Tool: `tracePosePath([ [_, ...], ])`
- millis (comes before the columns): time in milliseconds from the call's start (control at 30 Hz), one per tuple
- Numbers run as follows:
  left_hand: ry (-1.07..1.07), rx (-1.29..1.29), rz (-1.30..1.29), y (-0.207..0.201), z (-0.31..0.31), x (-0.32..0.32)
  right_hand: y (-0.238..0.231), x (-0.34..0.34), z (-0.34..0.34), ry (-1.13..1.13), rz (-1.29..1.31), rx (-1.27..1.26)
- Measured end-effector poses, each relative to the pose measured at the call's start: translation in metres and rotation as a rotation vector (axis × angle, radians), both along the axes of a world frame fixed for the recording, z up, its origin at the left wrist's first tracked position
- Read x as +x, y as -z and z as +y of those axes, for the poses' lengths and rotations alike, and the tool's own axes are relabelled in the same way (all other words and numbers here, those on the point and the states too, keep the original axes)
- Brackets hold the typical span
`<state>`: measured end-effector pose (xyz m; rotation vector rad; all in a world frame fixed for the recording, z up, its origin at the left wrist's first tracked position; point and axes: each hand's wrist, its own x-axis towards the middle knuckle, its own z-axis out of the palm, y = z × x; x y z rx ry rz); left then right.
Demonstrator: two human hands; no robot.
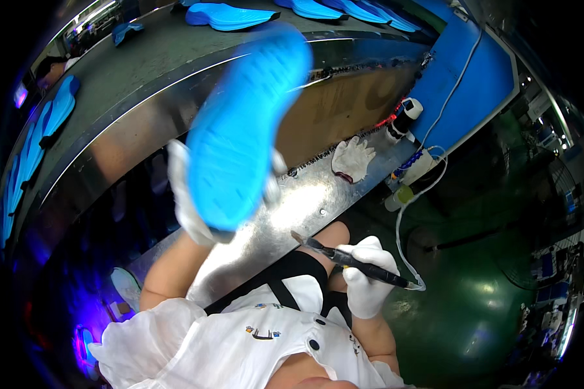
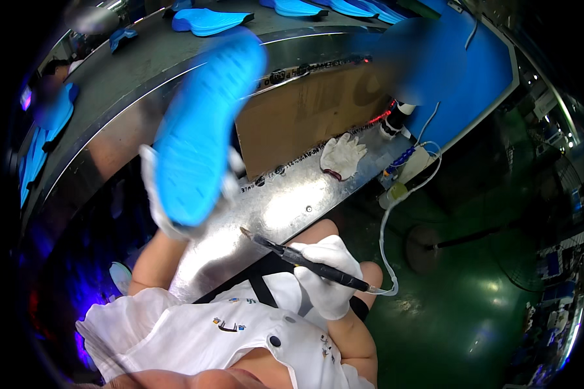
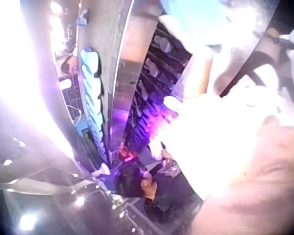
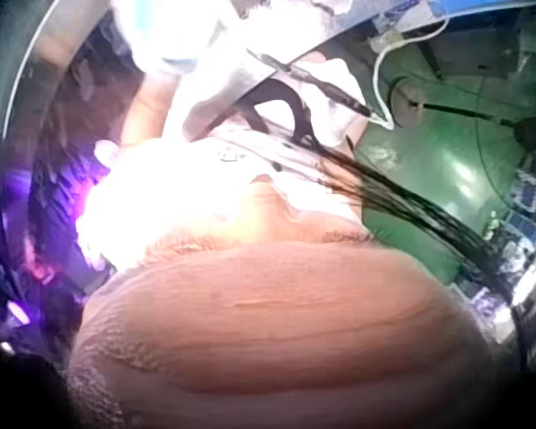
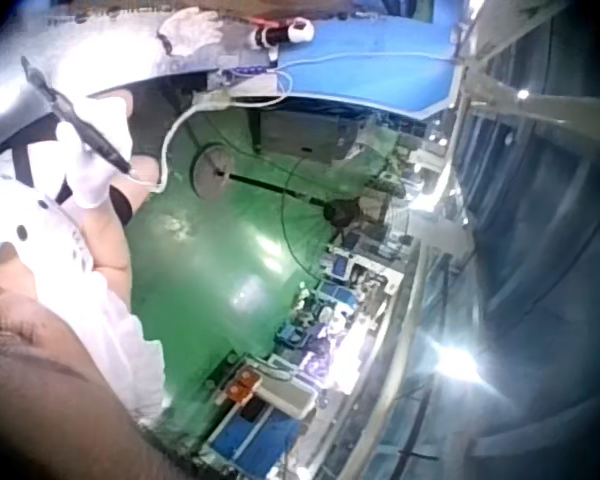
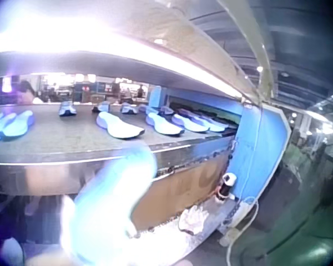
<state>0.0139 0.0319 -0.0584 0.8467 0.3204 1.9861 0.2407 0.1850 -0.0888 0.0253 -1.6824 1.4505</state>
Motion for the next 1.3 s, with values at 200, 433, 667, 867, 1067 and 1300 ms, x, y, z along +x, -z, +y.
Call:
tracePosePath([
  [200,-0.28,0.201,-0.211,-0.048,-0.01,-0.012,0.014,-0.015,-0.004,-0.019,-0.059,0.146],
  [433,-1.718,-0.772,1.244,-0.081,-0.082,-0.044,0.03,-0.001,0.015,0.083,-0.17,0.106],
  [667,-1.6,-1.994,1.635,-0.117,-0.27,-0.132,0.029,-0.021,-0.003,-0.087,-0.051,0.122],
  [867,-1.724,-1.146,1.486,-0.09,-0.246,-0.097,0.041,-0.015,-0.001,0.029,-0.078,-0.058],
  [1067,-1.663,-0.327,1.653,0.033,-0.101,0.038,0.066,0.0,0.016,0.151,-0.197,-0.406],
  [1300,-0.967,-0.587,1.408,0.185,-0.001,0.084,0.11,0.007,0.04,0.337,-0.307,-0.482],
])
